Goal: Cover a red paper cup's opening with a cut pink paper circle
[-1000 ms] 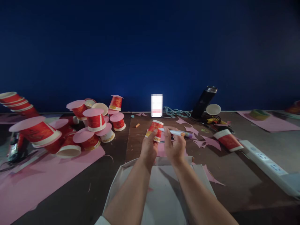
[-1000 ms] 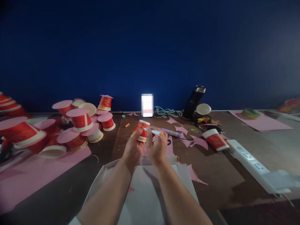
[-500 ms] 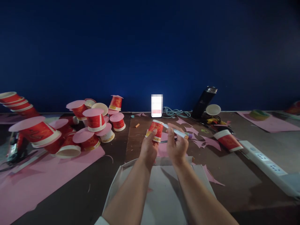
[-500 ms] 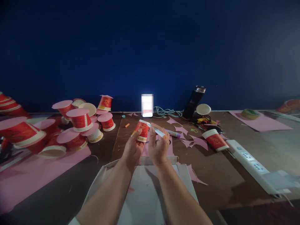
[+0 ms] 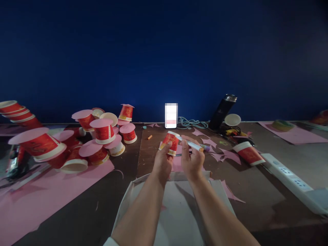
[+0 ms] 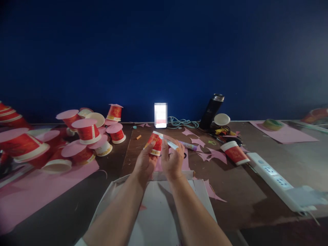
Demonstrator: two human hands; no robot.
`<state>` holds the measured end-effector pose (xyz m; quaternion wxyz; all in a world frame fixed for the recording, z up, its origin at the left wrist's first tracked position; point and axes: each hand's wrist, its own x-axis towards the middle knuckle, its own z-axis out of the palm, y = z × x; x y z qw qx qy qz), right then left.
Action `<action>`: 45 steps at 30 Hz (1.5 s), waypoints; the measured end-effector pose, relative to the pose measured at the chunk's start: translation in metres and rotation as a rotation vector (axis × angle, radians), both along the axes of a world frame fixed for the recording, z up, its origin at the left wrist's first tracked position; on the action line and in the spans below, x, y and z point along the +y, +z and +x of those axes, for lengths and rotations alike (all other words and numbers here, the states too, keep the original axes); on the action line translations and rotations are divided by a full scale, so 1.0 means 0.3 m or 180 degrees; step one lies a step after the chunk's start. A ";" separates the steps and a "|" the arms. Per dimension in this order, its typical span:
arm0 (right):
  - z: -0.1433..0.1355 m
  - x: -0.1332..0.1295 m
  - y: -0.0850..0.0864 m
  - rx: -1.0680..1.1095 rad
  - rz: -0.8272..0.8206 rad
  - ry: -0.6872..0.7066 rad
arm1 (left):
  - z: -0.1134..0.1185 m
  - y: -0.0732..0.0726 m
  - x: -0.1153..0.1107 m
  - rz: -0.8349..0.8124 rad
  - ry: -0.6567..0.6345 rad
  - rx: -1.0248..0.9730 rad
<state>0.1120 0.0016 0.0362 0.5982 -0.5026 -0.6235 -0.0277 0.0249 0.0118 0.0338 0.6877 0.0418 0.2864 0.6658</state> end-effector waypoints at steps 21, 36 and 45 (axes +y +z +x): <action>-0.004 -0.001 0.000 0.0015 -0.0096 -0.0091 | -0.017 -0.016 0.012 -0.0112 -0.0081 -0.0384; -0.011 -0.010 0.012 0.0042 -0.0131 0.0008 | -0.029 -0.029 0.022 -0.0222 -0.0059 -0.0476; -0.012 -0.018 0.016 0.0146 -0.0074 0.0196 | -0.028 -0.030 0.020 -0.0145 -0.0053 -0.0428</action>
